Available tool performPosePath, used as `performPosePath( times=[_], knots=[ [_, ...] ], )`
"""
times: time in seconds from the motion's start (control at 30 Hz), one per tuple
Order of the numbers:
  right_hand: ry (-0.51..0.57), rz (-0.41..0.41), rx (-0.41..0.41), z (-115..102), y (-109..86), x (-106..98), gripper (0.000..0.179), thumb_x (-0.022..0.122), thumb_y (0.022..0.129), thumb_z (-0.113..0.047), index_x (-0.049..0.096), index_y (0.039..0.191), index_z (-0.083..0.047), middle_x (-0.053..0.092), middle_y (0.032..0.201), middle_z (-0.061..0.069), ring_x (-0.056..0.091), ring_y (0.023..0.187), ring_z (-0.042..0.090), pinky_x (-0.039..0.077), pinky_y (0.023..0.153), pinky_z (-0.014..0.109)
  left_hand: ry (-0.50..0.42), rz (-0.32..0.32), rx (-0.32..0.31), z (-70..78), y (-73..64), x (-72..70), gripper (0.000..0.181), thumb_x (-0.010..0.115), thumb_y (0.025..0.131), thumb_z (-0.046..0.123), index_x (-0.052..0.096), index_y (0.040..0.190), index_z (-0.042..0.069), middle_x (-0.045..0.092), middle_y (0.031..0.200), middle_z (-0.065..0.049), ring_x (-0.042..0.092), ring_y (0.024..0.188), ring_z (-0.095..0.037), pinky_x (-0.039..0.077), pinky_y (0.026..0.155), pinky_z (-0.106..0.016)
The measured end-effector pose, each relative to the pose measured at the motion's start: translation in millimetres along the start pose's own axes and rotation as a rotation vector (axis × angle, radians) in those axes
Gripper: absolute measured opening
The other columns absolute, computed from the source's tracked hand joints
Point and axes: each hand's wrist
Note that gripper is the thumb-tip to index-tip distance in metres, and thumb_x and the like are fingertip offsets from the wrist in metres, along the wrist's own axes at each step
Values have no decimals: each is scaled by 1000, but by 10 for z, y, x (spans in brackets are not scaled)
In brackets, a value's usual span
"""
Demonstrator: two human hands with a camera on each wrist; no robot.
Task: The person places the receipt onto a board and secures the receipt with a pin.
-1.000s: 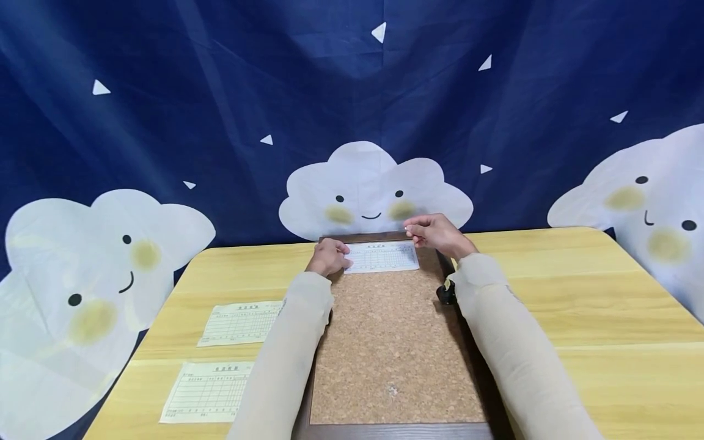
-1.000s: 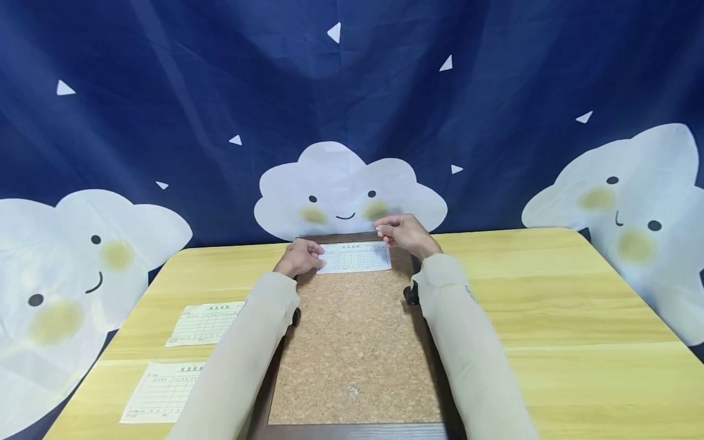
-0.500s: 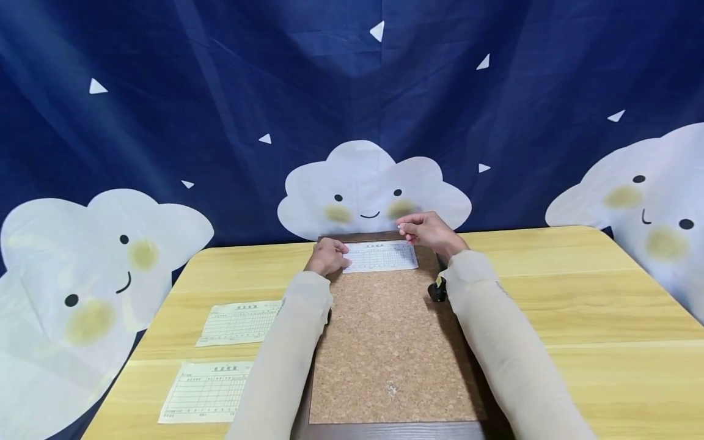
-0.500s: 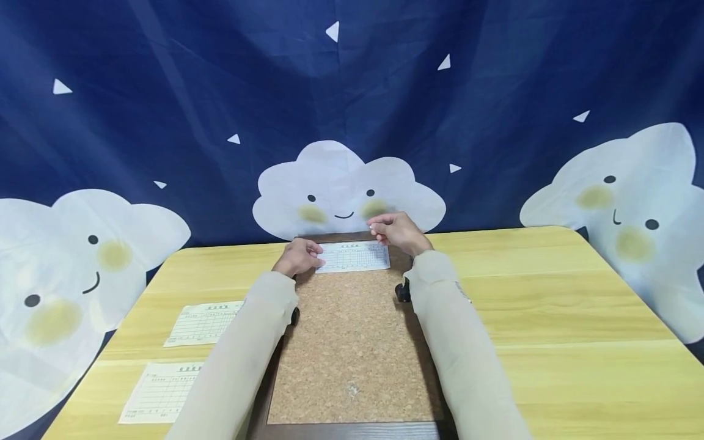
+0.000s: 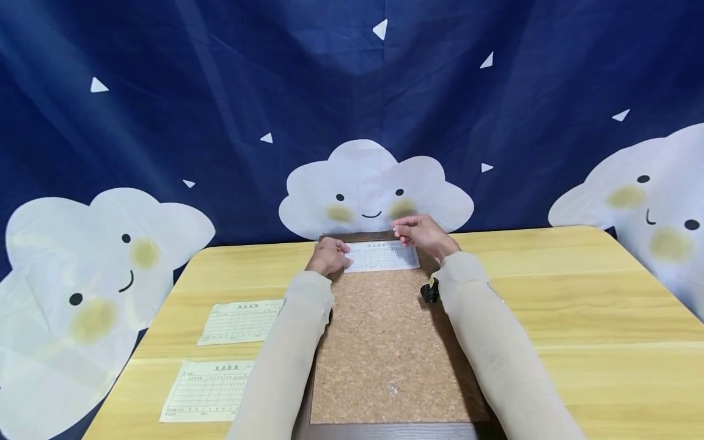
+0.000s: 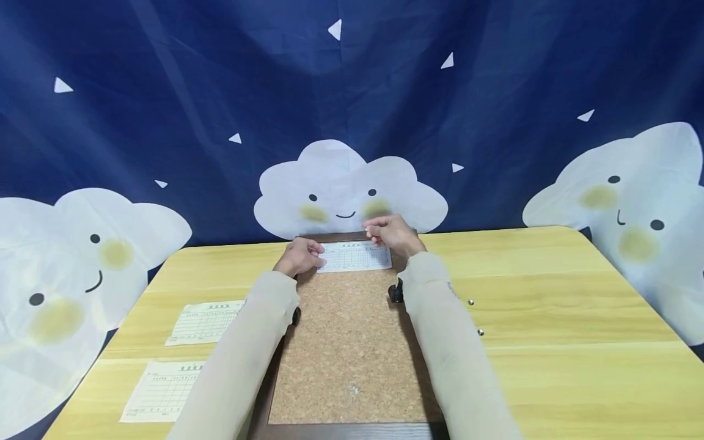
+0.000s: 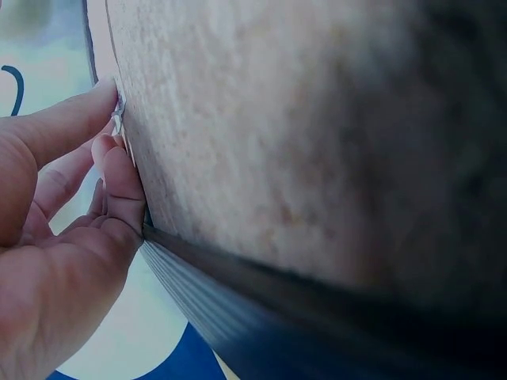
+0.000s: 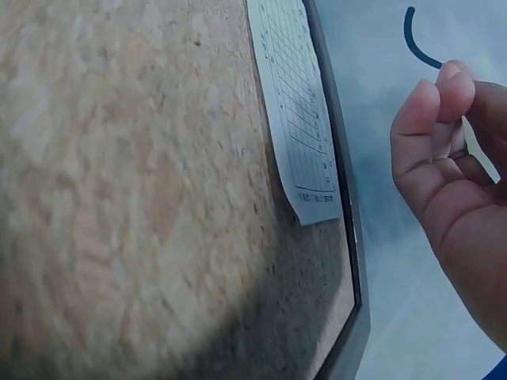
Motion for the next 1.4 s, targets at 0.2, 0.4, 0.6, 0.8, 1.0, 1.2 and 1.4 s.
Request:
performPosePath(
  times=[0.2, 0.4, 0.6, 0.8, 1.0, 1.2, 1.4],
  knots=[
    [14, -4, 26, 43, 43, 32, 34, 54, 103, -6, 56, 134, 10, 60, 87, 4, 54, 69, 9, 53, 75, 29, -3, -1, -12, -2, -19, 6, 19, 77, 87, 7, 71, 105, 6, 61, 102, -8, 54, 93, -21, 47, 89, -37],
    [-22, 0, 53, 29, 45, 82, 33, 53, 103, -6, 57, 133, 9, 61, 92, 7, 54, 71, 9, 54, 77, 30, -5, -5, -11, -1, -40, 3, 18, 77, 88, 7, 70, 104, 6, 61, 101, -8, 54, 92, -21, 47, 86, -36],
    [-14, 9, 71, 13, 86, 115, 32, 51, 103, -5, 57, 132, 9, 59, 95, 8, 53, 70, 8, 53, 73, 26, 1, 4, 14, 4, -25, 9, 17, 77, 87, 7, 70, 103, 6, 61, 100, -8, 54, 90, -20, 47, 84, -35],
    [-21, 24, 71, -5, 132, 164, 31, 52, 103, -3, 58, 131, 9, 57, 87, 3, 51, 68, 8, 51, 70, 25, 2, 3, 4, 10, -27, 1, 19, 77, 87, 7, 71, 105, 6, 62, 105, -9, 55, 96, -21, 47, 90, -36],
    [-50, 15, 69, 22, 157, 221, 31, 52, 102, -4, 58, 130, 10, 57, 88, 5, 51, 67, 9, 48, 67, 24, -7, -13, -34, 22, -51, -7, 14, 76, 88, 7, 70, 102, 7, 61, 103, -8, 55, 93, -20, 48, 83, -34],
    [-100, 1, 39, 57, 177, 267, 31, 54, 101, -4, 59, 129, 10, 59, 88, 10, 49, 67, 12, 43, 62, 23, -22, 1, -6, -13, -31, 8, 18, 77, 87, 5, 71, 104, 5, 63, 104, -9, 56, 95, -20, 48, 87, -34],
    [-136, 15, 45, 50, 178, 289, 30, 54, 101, -4, 61, 128, 9, 58, 86, 11, 49, 68, 15, 43, 63, 26, -20, 6, 19, -12, -23, 5, 20, 77, 86, 4, 71, 105, 5, 63, 103, -9, 55, 94, -19, 48, 87, -35]
  ],
)
Point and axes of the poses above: each hand's wrist, its own y-axis towards the middle knuckle, its own x-axis out of the palm, z = x × y
